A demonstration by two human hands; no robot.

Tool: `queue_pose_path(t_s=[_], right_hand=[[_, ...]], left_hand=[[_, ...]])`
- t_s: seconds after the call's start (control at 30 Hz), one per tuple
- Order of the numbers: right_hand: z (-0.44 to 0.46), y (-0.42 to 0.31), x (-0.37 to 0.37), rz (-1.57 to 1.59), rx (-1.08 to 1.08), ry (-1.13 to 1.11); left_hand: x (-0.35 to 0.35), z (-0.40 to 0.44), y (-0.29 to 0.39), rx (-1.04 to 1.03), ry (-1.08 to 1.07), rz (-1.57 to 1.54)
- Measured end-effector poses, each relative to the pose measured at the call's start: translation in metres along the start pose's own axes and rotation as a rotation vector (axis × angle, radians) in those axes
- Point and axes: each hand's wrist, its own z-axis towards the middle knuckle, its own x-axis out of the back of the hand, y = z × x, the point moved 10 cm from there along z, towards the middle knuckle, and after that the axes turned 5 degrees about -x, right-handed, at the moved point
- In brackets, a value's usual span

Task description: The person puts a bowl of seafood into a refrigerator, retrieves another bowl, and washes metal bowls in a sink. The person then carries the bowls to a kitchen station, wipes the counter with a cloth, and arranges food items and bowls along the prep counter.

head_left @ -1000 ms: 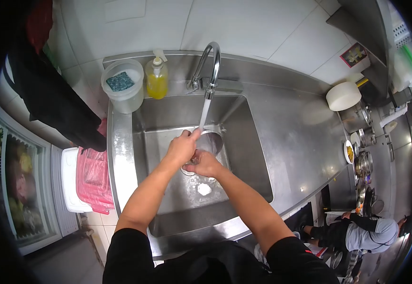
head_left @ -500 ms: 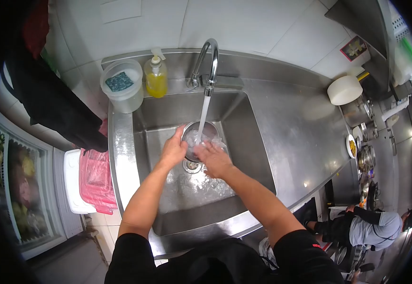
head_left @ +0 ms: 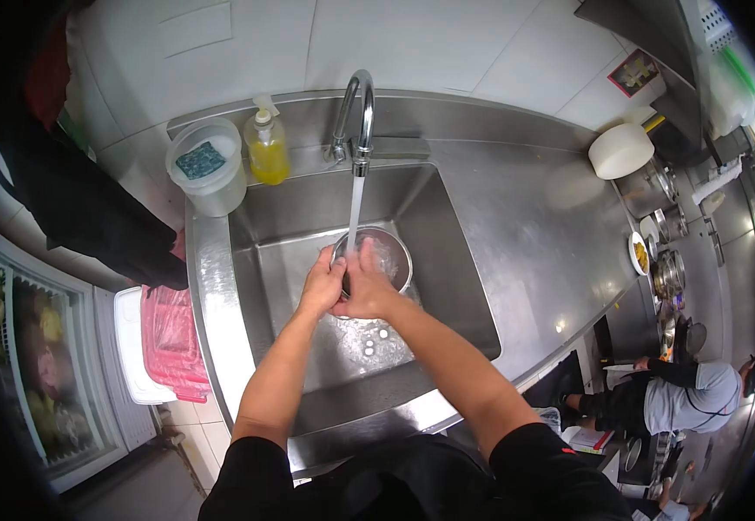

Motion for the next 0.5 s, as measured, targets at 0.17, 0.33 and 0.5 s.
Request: queue_pose_path(t_s=[0.17,0.33,0.5], right_hand=[[-0.009,-0.007,-0.035,0.046,0.289,-0.396],[-0.006,0.004,0.025,0.058,0.035,0.168],[-0.013,-0.015,-0.03,0.121,0.238,-0.181]], left_hand=[[0.009,-0.009,-0.008,0.179,-0.082,-0.064],[-0.001,0.012,-0.059,-0.111,0.026,-0.099],[0.01,0.006,-0.03,0.024,-0.026,0.002]])
